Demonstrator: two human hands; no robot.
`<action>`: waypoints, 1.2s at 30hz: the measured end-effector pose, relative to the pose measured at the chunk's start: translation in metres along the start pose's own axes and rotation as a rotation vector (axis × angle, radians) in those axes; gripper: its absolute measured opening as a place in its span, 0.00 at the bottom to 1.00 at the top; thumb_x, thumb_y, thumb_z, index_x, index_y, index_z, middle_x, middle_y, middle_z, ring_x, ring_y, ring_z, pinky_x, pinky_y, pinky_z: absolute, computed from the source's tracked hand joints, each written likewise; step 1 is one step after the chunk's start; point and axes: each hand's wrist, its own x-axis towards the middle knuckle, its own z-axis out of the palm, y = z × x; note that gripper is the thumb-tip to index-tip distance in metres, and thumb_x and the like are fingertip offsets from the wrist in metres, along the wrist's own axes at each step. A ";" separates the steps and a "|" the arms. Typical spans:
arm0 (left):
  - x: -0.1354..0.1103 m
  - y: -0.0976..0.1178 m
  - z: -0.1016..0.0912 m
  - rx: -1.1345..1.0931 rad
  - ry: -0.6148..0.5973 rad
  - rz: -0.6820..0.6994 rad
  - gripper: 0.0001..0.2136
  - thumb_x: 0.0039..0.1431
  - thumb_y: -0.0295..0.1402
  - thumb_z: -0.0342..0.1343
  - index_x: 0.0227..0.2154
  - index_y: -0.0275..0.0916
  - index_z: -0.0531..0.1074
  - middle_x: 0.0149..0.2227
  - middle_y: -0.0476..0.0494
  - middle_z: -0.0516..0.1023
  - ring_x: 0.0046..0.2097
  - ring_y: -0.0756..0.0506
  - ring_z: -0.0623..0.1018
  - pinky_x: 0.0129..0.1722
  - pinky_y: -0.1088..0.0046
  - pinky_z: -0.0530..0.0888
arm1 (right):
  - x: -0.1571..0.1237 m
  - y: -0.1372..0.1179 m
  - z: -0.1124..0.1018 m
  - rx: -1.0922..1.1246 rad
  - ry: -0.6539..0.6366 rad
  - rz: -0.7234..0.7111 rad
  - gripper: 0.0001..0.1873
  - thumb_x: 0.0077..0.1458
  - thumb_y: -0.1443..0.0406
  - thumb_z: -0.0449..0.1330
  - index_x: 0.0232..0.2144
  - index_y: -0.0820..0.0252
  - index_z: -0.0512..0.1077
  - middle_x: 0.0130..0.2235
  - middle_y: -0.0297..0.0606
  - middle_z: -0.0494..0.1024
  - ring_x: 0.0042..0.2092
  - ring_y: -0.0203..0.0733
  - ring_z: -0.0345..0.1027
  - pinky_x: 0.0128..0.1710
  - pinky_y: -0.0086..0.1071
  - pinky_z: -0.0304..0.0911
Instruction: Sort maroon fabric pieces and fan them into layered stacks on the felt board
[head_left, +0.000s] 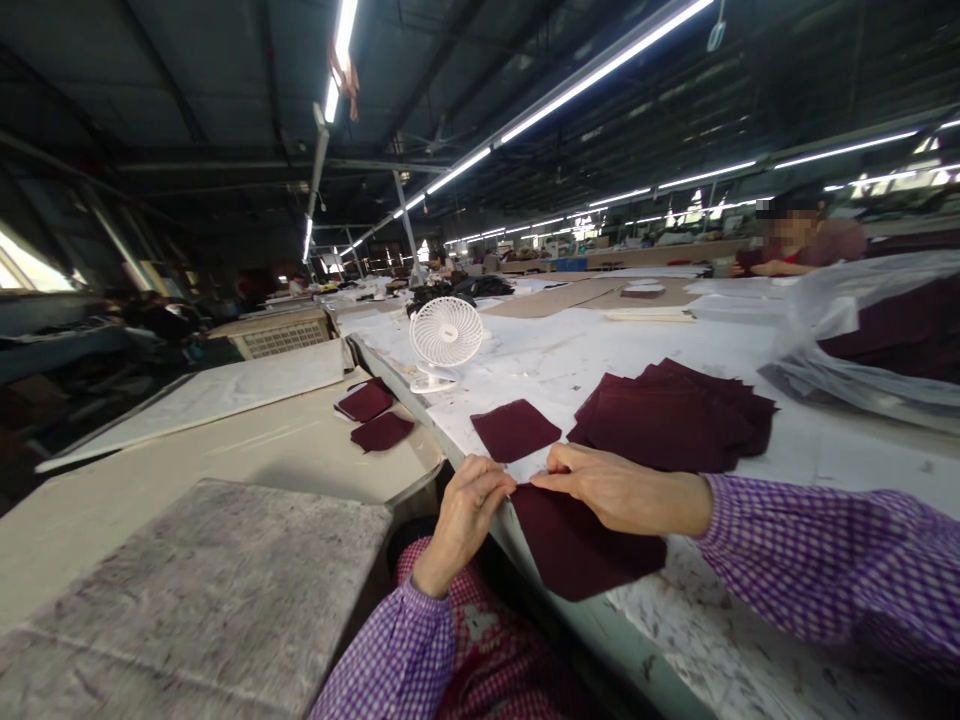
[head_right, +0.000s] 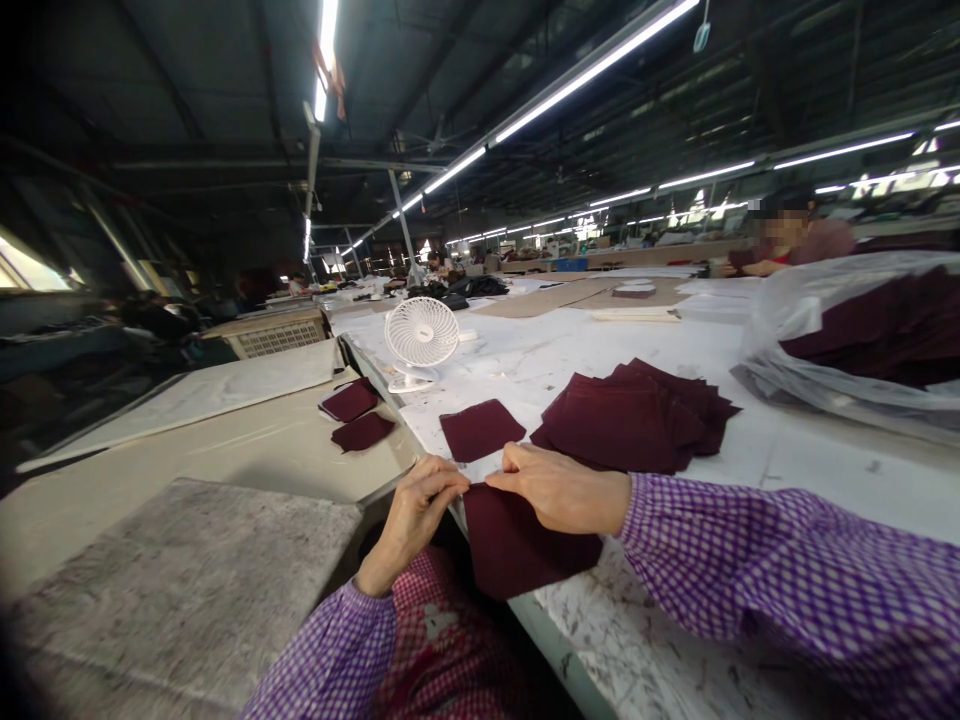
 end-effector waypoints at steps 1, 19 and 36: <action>-0.001 -0.001 0.000 -0.003 0.002 0.011 0.09 0.61 0.32 0.50 0.31 0.39 0.75 0.32 0.44 0.73 0.37 0.47 0.71 0.38 0.69 0.70 | 0.001 0.000 -0.001 -0.004 -0.011 -0.002 0.29 0.48 0.81 0.46 0.51 0.62 0.68 0.37 0.43 0.65 0.38 0.40 0.59 0.41 0.34 0.62; 0.002 0.010 -0.009 0.021 -0.056 -0.087 0.02 0.57 0.27 0.53 0.30 0.39 0.70 0.33 0.47 0.71 0.39 0.46 0.69 0.41 0.68 0.67 | 0.010 -0.009 -0.011 -0.029 -0.117 0.038 0.34 0.46 0.81 0.47 0.56 0.62 0.63 0.38 0.45 0.64 0.40 0.43 0.60 0.43 0.37 0.63; -0.002 -0.016 -0.018 -0.168 0.166 -0.307 0.10 0.60 0.37 0.50 0.39 0.38 0.71 0.38 0.43 0.75 0.40 0.46 0.74 0.43 0.69 0.69 | 0.017 -0.001 -0.026 0.082 -0.177 0.125 0.31 0.52 0.73 0.54 0.59 0.62 0.57 0.40 0.43 0.68 0.45 0.46 0.62 0.48 0.40 0.58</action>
